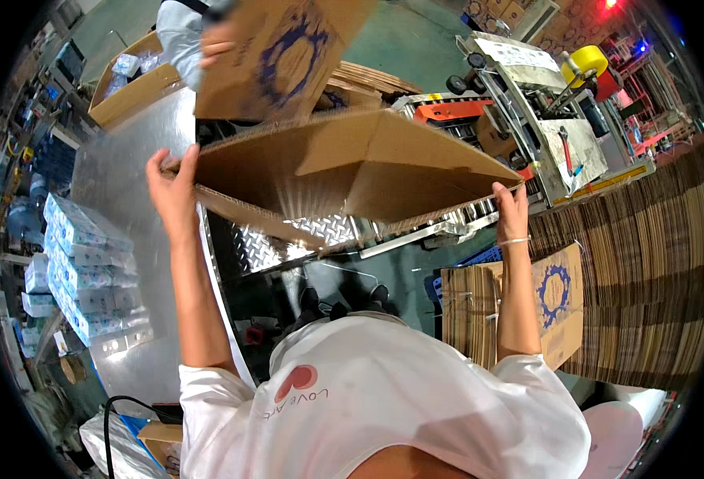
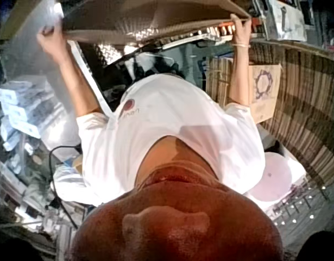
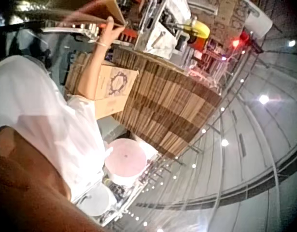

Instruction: The person picks up cardboard boxes from a stack, opens them, and places bundles of plastic-wrapped items into the boxes before moving them onto a conveyor belt.

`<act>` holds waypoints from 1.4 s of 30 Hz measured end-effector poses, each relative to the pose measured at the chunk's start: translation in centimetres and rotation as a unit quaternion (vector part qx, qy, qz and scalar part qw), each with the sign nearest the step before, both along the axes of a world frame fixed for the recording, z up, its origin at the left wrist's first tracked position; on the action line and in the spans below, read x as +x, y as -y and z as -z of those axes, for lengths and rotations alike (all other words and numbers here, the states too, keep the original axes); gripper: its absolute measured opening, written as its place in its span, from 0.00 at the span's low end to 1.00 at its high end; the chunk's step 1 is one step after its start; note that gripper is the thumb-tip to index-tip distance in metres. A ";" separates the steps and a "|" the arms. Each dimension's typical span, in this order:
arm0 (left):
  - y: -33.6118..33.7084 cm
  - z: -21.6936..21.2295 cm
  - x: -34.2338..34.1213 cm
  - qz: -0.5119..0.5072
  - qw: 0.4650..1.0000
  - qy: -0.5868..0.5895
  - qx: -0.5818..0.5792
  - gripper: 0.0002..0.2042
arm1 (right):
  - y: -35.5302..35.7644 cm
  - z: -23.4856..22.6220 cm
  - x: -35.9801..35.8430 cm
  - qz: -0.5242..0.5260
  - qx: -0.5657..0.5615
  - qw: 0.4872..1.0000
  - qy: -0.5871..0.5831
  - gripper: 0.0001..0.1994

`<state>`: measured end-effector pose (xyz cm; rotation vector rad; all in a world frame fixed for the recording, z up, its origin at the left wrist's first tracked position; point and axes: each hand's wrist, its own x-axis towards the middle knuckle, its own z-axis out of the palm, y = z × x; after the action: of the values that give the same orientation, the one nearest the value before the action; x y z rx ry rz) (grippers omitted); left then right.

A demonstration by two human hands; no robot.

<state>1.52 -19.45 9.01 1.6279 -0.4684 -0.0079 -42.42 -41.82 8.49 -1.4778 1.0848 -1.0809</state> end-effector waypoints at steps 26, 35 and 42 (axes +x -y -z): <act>9.4 5.5 -9.3 0.212 0.889 0.276 0.296 0.14 | 4.0 -9.5 6.4 -0.297 0.052 0.954 0.002 0.18; 5.6 12.6 -4.9 0.228 0.822 0.328 0.405 0.16 | 0.3 0.4 19.0 -0.608 -0.101 0.670 -0.414 0.22; -2.1 -1.6 -13.6 0.735 0.515 0.053 0.438 0.40 | -0.4 7.0 20.0 -0.644 -0.043 0.570 -0.509 0.20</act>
<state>-12.07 -17.37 10.60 1.5867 -2.0863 -1.6869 -22.42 -41.39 1.51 -2.3246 0.2407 0.9218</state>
